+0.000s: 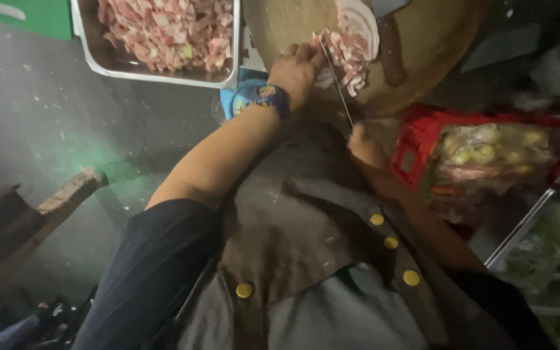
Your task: The person uses a knife to slice pieces of raw meat on a wooden cutting board. They repeatedly cut the meat into smaller strips and transfer the chopped pieces into a metal tray. The person also uses a cleaver to scrape the cutting board clean.
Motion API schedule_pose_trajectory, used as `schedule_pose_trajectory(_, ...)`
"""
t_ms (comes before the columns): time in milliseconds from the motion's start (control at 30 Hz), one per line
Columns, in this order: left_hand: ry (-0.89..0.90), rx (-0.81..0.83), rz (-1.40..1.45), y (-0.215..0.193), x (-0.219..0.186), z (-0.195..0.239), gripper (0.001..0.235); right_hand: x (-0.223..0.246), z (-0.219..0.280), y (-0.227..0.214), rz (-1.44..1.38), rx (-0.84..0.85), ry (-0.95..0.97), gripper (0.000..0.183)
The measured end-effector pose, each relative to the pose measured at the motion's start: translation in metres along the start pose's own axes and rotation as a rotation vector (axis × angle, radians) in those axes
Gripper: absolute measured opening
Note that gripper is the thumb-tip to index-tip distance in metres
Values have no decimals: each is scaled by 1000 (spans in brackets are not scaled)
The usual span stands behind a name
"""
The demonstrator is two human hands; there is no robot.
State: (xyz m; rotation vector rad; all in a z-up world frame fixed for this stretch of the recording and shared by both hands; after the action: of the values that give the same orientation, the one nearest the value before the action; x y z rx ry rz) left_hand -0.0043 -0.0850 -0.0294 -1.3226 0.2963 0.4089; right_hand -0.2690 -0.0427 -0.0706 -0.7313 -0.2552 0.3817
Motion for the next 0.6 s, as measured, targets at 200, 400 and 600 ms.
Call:
schedule_pose_trajectory(200, 27, -75, 45, -18, -3, 1, 57, 84, -48, -73, -73, -144, -8, 39)
schedule_pose_trajectory(400, 42, -82, -5, -9, -2, 3, 51, 44, 19, -49, -97, 25, 154, 36)
schedule_pose_trajectory(600, 25, -40, 9, -5, -1, 8, 50, 53, -28, -27, 63, -196, -82, 27)
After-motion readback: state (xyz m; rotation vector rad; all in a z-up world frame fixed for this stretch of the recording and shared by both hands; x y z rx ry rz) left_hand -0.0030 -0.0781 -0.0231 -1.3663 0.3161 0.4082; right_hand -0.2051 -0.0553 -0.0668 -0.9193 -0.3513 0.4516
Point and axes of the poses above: each hand's wrist, its own z-axis away from the middle knuckle, its own y-axis out of the palm, x = y × z, the point moved 9 cm from there along -z, towards the middle knuckle, and after that the axes turned 4 degrees about -x, right-handed, at the moved point
